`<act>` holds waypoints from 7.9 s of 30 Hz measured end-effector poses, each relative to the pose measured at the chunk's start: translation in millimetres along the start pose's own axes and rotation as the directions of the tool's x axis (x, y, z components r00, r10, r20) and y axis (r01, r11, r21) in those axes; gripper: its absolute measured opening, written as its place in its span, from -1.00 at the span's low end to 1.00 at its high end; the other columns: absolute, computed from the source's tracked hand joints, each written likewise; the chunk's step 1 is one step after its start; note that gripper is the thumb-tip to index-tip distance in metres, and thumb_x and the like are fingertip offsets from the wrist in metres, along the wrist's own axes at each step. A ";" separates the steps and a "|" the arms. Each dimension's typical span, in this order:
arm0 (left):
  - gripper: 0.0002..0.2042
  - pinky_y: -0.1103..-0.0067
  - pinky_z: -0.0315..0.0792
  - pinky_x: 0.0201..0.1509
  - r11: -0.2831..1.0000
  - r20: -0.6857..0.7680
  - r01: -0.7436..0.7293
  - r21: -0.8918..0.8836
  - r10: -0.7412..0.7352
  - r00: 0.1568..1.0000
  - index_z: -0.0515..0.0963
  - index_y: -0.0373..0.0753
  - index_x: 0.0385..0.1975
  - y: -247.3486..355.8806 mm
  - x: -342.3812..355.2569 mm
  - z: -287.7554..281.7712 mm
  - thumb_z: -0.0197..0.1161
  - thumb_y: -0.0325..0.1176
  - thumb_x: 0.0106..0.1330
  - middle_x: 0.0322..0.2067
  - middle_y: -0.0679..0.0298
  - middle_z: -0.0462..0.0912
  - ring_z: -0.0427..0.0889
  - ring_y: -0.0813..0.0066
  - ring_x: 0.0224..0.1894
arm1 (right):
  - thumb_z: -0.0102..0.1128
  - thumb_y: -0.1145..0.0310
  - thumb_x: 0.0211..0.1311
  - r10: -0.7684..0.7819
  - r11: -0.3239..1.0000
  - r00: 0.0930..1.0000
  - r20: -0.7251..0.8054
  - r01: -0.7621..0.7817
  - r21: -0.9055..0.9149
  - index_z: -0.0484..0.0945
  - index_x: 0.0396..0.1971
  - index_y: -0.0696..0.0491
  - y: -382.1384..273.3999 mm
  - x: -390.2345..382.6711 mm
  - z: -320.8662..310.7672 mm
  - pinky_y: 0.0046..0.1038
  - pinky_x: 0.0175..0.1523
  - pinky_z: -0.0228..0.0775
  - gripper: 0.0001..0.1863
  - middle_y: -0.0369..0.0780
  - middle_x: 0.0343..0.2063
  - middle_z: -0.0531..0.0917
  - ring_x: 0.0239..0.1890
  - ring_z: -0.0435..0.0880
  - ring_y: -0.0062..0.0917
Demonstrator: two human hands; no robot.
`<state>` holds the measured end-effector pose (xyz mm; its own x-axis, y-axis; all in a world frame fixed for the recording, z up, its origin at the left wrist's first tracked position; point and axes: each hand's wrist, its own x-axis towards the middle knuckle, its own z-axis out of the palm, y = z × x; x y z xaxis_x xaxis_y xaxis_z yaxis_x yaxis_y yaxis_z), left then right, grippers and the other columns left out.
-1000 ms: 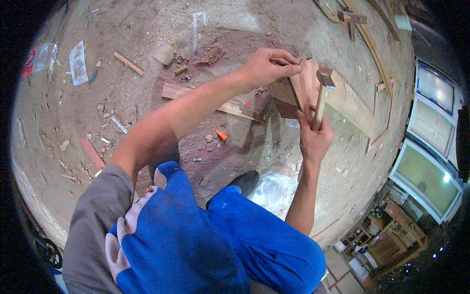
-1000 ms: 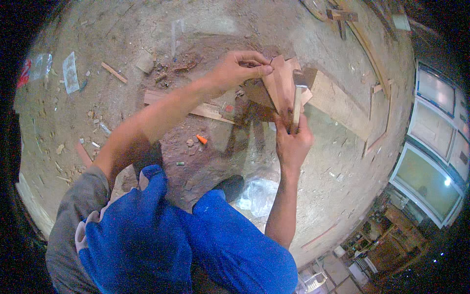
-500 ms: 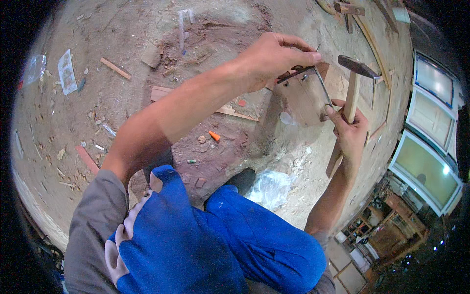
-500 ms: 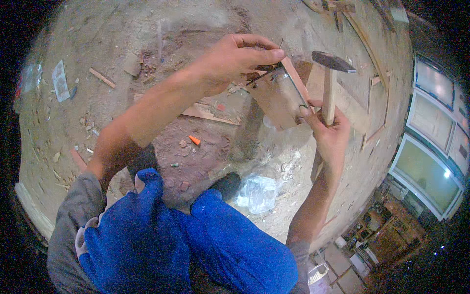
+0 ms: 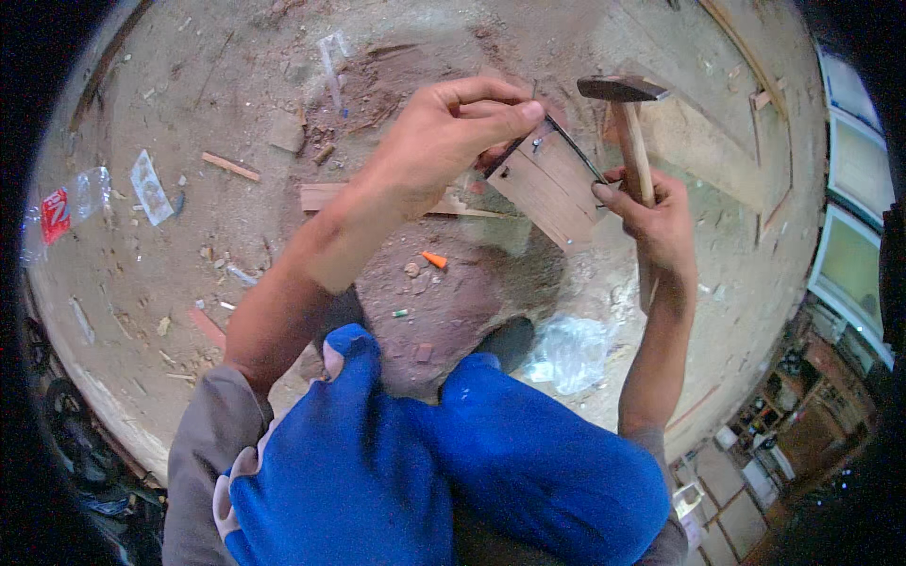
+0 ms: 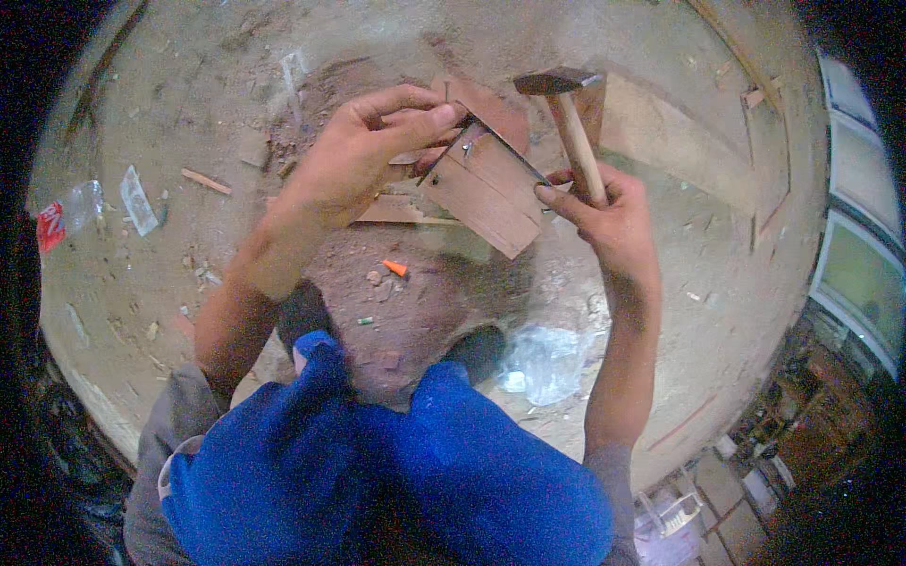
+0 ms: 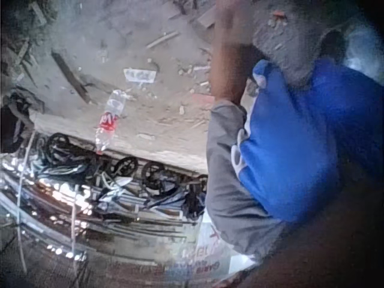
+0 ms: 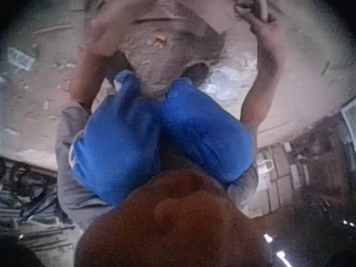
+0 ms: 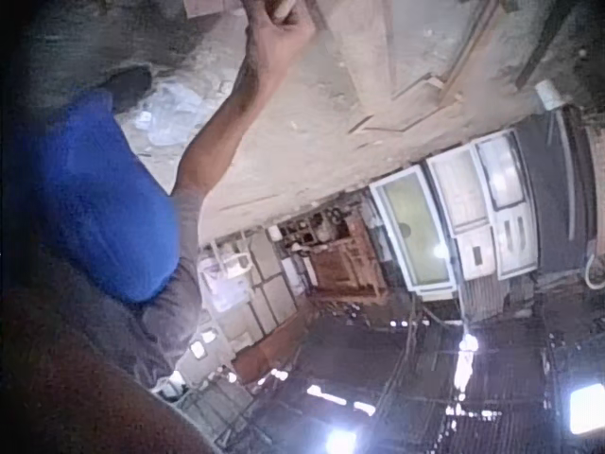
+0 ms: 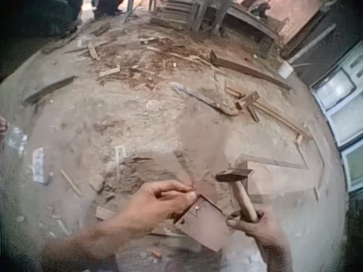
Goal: The person assembles a small wooden box by positioning plywood pieces, driving nails into the corners with a hammer, and applying adhesive to the edges.
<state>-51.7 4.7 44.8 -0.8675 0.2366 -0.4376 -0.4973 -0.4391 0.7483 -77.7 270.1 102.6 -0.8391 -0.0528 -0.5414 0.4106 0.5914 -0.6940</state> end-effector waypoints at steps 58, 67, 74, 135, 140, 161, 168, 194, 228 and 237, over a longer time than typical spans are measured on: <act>-0.84 0.42 0.54 0.02 0.367 0.451 -0.668 0.647 0.523 0.723 0.68 -0.28 -0.40 -63.0 -64.2 -52.4 0.52 -0.56 0.04 -0.26 0.25 0.67 0.67 0.32 -0.08 | 0.55 0.46 0.02 -0.608 0.794 0.753 -0.251 0.582 -0.176 0.65 -0.07 0.11 89.3 -106.2 111.5 -0.33 -0.07 0.63 -0.58 -0.07 -0.11 0.75 -0.13 0.78 -0.23; -0.76 0.35 0.53 0.13 0.209 0.504 -0.724 0.657 0.593 0.629 0.71 -0.23 -0.33 -125.6 -94.0 -72.4 0.53 -0.54 -0.03 -0.15 0.25 0.66 0.63 0.23 0.03 | 0.49 0.49 0.05 -0.490 0.865 0.870 -0.057 0.478 -0.151 0.63 -0.03 0.13 126.7 -136.9 132.0 -0.31 -0.07 0.61 -0.58 -0.05 -0.16 0.74 -0.15 0.77 -0.18; -0.66 0.40 0.40 0.07 0.134 0.382 -0.606 0.784 0.666 0.641 0.78 0.05 -0.30 -136.9 -103.7 -80.5 0.53 -0.46 -0.15 -0.19 0.34 0.58 0.57 0.33 -0.03 | 0.31 0.49 0.24 -0.451 0.888 0.885 0.111 0.458 -0.047 0.58 0.05 0.16 132.9 -160.2 126.0 -0.30 -0.18 0.60 -0.64 0.00 -0.26 0.73 -0.25 0.79 -0.18; -0.22 0.41 0.56 0.06 0.471 0.132 -0.314 0.824 0.380 0.916 0.32 -0.13 0.37 -145.1 -178.7 -89.7 0.56 -0.33 0.10 0.25 0.08 0.36 0.54 0.22 0.14 | 0.29 0.34 0.36 -0.201 0.977 0.975 -0.096 0.193 -0.085 0.58 -0.11 0.15 145.5 -177.2 111.0 -0.39 -0.34 0.42 -0.77 -0.11 -0.50 0.64 -0.49 0.57 -0.49; -0.18 0.38 0.53 0.15 0.640 0.013 -0.352 0.683 0.471 0.882 0.36 -0.14 0.35 -139.5 -138.0 -58.3 0.62 -0.29 0.04 0.28 0.10 0.36 0.43 0.15 0.28 | 0.27 0.36 0.38 -0.206 0.978 0.974 -0.094 0.201 -0.059 0.57 -0.13 0.16 153.8 -173.0 127.7 -0.43 -0.35 0.40 -0.80 -0.16 -0.52 0.62 -0.50 0.54 -0.53; -0.71 0.37 0.56 0.15 0.524 0.203 -0.462 0.716 0.477 0.855 0.66 -0.17 -0.14 -150.9 -107.1 -65.6 0.44 -0.56 0.12 0.18 -0.01 0.57 0.65 0.11 0.15 | 0.50 0.38 0.15 -0.445 0.888 0.814 -0.373 0.347 -0.303 0.49 -0.06 0.14 174.8 -129.7 157.5 -0.16 -0.01 0.51 -0.57 0.05 -0.13 0.64 -0.14 0.67 -0.04; -0.81 0.44 0.61 0.01 0.533 0.158 -0.504 0.680 0.564 0.810 0.66 -0.26 -0.16 -138.2 -80.5 -52.5 0.39 -0.55 0.22 -0.03 0.08 0.72 0.75 0.21 -0.02 | 0.44 0.39 0.22 -0.229 0.972 0.889 -0.395 0.188 -0.141 0.52 -0.12 0.17 140.8 -112.9 131.4 -0.30 -0.27 0.51 -0.68 -0.01 -0.43 0.67 -0.41 0.71 -0.28; -0.57 0.54 0.57 -0.05 0.794 0.060 -0.154 0.587 0.148 0.987 0.65 -0.25 0.06 -2.7 16.2 12.4 0.22 -0.01 0.47 -0.16 0.26 0.71 0.65 0.53 -0.12 | 0.38 0.11 0.33 -0.044 0.978 0.882 -0.469 0.134 0.161 0.59 -0.27 0.17 51.9 -40.5 54.7 -0.53 -0.50 0.26 -0.62 -0.33 -0.55 0.56 -0.58 0.42 -0.71; -0.80 0.49 0.64 -0.09 0.352 0.256 -0.687 0.636 0.744 0.618 0.70 -0.22 -0.20 -120.1 -31.3 -84.5 0.44 -0.54 0.17 -0.14 0.17 0.68 0.73 0.31 -0.13 | 0.24 0.46 0.36 -0.486 0.853 0.872 0.058 0.487 -0.186 0.49 0.10 0.19 77.3 -116.6 125.8 -0.26 -0.24 0.57 -0.65 0.09 -0.22 0.69 -0.27 0.76 -0.05; -0.79 0.50 0.66 -0.15 0.266 0.271 -0.690 0.673 0.779 0.565 0.68 -0.21 -0.18 -132.6 -27.7 -88.7 0.45 -0.52 0.18 -0.16 0.17 0.68 0.73 0.32 -0.19 | 0.18 0.43 0.43 -0.465 0.855 0.884 0.047 0.462 -0.234 0.50 0.06 0.23 67.0 -111.1 131.5 -0.25 -0.22 0.57 -0.70 0.07 -0.28 0.69 -0.28 0.77 -0.07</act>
<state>39.7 -20.5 -86.5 -0.8818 0.0271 0.4709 0.4561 0.3031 0.8367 90.0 209.7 53.9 -0.9160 -0.3594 -0.1783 -0.1202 0.6699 -0.7327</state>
